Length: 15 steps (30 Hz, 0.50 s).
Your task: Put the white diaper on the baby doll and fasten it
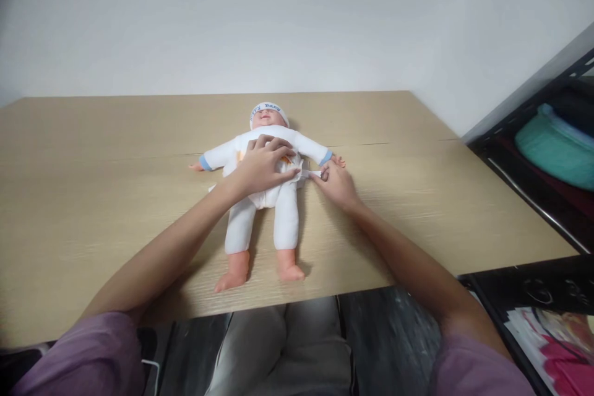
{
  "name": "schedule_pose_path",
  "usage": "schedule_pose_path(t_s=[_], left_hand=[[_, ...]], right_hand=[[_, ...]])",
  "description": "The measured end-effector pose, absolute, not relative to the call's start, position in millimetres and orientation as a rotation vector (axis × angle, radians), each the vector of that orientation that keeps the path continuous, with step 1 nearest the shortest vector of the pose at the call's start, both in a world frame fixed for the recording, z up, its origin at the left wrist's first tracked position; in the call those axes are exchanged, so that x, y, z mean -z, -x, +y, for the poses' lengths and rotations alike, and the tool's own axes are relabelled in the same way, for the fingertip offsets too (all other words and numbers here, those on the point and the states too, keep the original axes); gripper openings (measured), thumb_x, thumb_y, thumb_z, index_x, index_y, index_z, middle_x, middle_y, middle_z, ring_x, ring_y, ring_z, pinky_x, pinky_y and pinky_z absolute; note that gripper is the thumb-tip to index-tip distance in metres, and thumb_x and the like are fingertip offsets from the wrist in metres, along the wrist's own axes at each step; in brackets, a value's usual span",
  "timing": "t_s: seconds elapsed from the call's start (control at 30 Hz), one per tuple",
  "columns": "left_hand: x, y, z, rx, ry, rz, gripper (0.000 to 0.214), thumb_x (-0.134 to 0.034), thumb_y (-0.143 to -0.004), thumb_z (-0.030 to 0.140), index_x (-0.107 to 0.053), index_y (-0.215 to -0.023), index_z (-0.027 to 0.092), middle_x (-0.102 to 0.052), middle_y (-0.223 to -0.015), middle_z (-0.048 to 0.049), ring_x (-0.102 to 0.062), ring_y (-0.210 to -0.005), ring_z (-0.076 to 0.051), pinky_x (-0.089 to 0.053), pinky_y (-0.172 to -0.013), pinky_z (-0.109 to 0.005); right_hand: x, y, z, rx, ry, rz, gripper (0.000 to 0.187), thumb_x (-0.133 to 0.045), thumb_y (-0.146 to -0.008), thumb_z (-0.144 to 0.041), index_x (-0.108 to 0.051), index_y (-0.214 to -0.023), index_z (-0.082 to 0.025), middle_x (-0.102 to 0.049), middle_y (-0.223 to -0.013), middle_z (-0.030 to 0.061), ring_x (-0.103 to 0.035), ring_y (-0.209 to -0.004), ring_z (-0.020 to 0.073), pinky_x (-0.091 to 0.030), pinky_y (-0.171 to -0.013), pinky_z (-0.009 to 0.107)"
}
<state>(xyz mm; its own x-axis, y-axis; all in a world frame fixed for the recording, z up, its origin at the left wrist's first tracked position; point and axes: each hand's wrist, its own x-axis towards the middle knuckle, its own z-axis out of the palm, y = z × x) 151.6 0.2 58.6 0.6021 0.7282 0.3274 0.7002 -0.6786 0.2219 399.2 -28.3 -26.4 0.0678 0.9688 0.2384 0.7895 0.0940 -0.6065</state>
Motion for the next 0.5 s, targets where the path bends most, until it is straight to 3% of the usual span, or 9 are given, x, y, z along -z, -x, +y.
schedule_pose_path(t_s=[0.23,0.5], left_hand=[[-60.4,-151.8,-0.9,-0.574,-2.736,1.267,0.048,-0.075,-0.097,0.056,-0.078,-0.131,0.023,-0.07,-0.15,-0.0104,-0.05,-0.14,-0.045,-0.04,-0.115,-0.062],[-54.9,-155.0,0.1,-0.575,-2.71,1.269,0.053,-0.076,-0.094,0.053,-0.072,-0.137,0.023,-0.068,-0.15,-0.0141,-0.049,-0.141,-0.047,-0.039,-0.116,-0.065]], right_hand=[[17.9,-406.7,-29.4,-0.691,1.547,-1.602,0.037,-0.066,-0.092,-0.055,-0.059,-0.073,-0.025,-0.056,-0.071,-0.0009,-0.053,-0.073,0.0202,-0.039,-0.071,0.033],[-18.2,-368.4,-12.2,-0.994,1.241,-1.563,0.037,-0.069,-0.089,-0.055,-0.058,-0.073,-0.024,-0.053,-0.071,-0.0034,-0.048,-0.07,0.016,-0.038,-0.07,0.032]])
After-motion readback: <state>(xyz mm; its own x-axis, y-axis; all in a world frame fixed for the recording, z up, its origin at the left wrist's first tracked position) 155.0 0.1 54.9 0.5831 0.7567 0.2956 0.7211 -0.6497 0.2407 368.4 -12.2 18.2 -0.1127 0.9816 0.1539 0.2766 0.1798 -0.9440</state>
